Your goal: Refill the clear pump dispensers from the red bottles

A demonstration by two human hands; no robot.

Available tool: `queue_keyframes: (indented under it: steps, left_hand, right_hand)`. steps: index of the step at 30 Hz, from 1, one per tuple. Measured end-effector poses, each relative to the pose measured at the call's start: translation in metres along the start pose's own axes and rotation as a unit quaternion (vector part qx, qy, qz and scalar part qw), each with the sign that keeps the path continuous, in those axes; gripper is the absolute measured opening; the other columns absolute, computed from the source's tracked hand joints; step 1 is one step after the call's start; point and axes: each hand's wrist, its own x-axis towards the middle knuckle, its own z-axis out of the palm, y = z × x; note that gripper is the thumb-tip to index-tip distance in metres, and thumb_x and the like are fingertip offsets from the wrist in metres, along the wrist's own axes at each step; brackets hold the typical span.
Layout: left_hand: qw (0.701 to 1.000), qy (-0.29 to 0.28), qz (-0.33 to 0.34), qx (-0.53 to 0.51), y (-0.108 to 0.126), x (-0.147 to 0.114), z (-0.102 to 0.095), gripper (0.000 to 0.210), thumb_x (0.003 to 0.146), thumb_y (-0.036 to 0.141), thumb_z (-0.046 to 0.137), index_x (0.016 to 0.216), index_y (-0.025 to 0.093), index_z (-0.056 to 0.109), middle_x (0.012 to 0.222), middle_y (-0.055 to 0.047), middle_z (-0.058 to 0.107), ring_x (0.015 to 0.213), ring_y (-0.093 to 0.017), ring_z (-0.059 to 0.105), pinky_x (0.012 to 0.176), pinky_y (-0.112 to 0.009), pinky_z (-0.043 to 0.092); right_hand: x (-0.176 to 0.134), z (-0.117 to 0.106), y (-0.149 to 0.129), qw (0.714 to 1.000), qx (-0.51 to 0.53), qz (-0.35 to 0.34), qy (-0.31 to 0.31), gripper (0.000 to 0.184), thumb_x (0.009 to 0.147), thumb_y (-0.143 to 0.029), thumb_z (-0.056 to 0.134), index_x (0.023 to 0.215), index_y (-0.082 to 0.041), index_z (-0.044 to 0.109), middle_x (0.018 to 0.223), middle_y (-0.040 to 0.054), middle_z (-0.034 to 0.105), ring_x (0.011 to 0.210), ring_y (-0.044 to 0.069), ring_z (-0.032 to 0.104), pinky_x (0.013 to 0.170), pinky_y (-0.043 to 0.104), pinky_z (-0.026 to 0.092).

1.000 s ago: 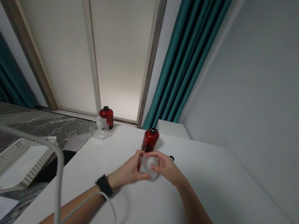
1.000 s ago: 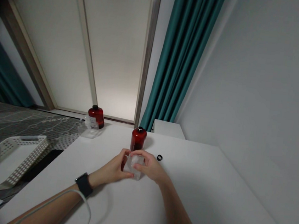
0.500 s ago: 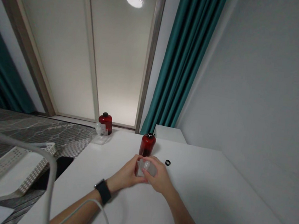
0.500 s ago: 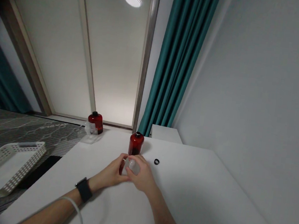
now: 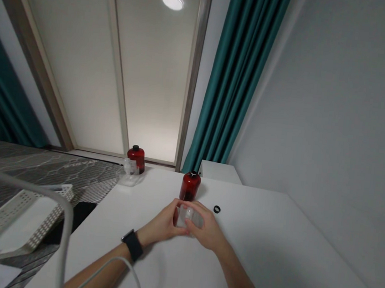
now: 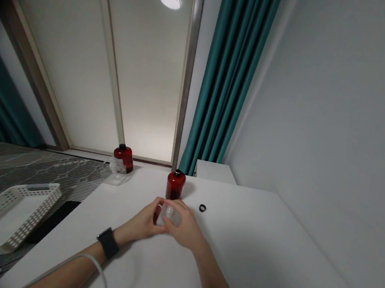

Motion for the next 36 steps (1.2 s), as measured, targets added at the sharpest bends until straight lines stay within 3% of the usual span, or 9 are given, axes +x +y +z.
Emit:
queue_keyframes:
  steps: [5, 19, 24, 26, 30, 36]
  left_hand:
    - [0.998, -0.028, -0.006, -0.05, -0.003, 0.001, 0.0, 0.06, 0.069, 0.027, 0.083, 0.116, 0.018, 0.045, 0.099, -0.003, 0.062, 0.081, -0.017, 0.061, 0.069, -0.029, 0.049]
    - [1.0, -0.002, -0.02, 0.014, -0.002, 0.0, 0.003, 0.061, 0.069, 0.027, 0.082, 0.117, 0.018, 0.045, 0.093, -0.001, 0.062, 0.08, -0.018, 0.06, 0.067, -0.028, 0.047]
    - [0.999, -0.05, -0.012, -0.018, -0.007, -0.001, -0.006, 0.071, 0.069, 0.029, 0.082, 0.126, 0.018, 0.041, 0.099, -0.003, 0.062, 0.08, -0.017, 0.061, 0.065, -0.027, 0.047]
    - [0.997, -0.078, -0.013, 0.003, -0.009, -0.001, -0.014, 0.075, 0.07, 0.027, 0.081, 0.131, 0.018, 0.039, 0.092, -0.001, 0.061, 0.075, -0.016, 0.059, 0.062, -0.026, 0.046]
    - [0.995, -0.092, 0.006, 0.037, -0.008, -0.001, -0.024, 0.062, 0.075, 0.025, 0.076, 0.128, 0.017, 0.044, 0.087, 0.001, 0.06, 0.072, -0.014, 0.056, 0.064, -0.026, 0.046]
    - [0.997, -0.063, 0.01, 0.034, -0.011, 0.0, -0.017, 0.064, 0.072, 0.036, 0.081, 0.124, 0.018, 0.048, 0.092, -0.001, 0.061, 0.075, -0.016, 0.058, 0.067, -0.028, 0.049]
  right_hand:
    - [-0.002, -0.015, 0.01, 0.992, 0.09, 0.029, -0.078, 0.046, 0.09, -0.036, 0.063, 0.134, -0.025, 0.057, 0.136, 0.0072, 0.061, 0.128, 0.026, 0.054, 0.112, 0.046, 0.035]
    - [-0.003, -0.008, 0.018, 0.994, 0.095, 0.037, -0.043, 0.043, 0.088, -0.036, 0.066, 0.129, -0.025, 0.061, 0.129, 0.0079, 0.065, 0.123, 0.026, 0.057, 0.11, 0.046, 0.038]
    - [-0.006, -0.014, 0.024, 0.992, 0.081, 0.069, -0.061, 0.073, 0.081, -0.027, 0.073, 0.146, -0.027, 0.04, 0.143, 0.0089, 0.053, 0.133, 0.026, 0.048, 0.114, 0.047, 0.032]
    - [-0.008, -0.016, 0.025, 0.995, 0.053, 0.072, -0.052, 0.08, 0.076, -0.024, 0.076, 0.146, -0.027, 0.04, 0.141, 0.0093, 0.051, 0.132, 0.027, 0.047, 0.113, 0.047, 0.033]
    - [-0.015, -0.012, 0.024, 0.994, -0.023, 0.087, -0.06, 0.082, 0.069, -0.024, 0.082, 0.142, -0.026, 0.044, 0.134, 0.0098, 0.052, 0.128, 0.029, 0.048, 0.111, 0.048, 0.035]
    - [-0.018, 0.001, 0.025, 0.994, -0.036, 0.093, -0.039, 0.076, 0.072, -0.027, 0.081, 0.14, -0.026, 0.045, 0.13, 0.0093, 0.052, 0.125, 0.028, 0.05, 0.11, 0.045, 0.037]
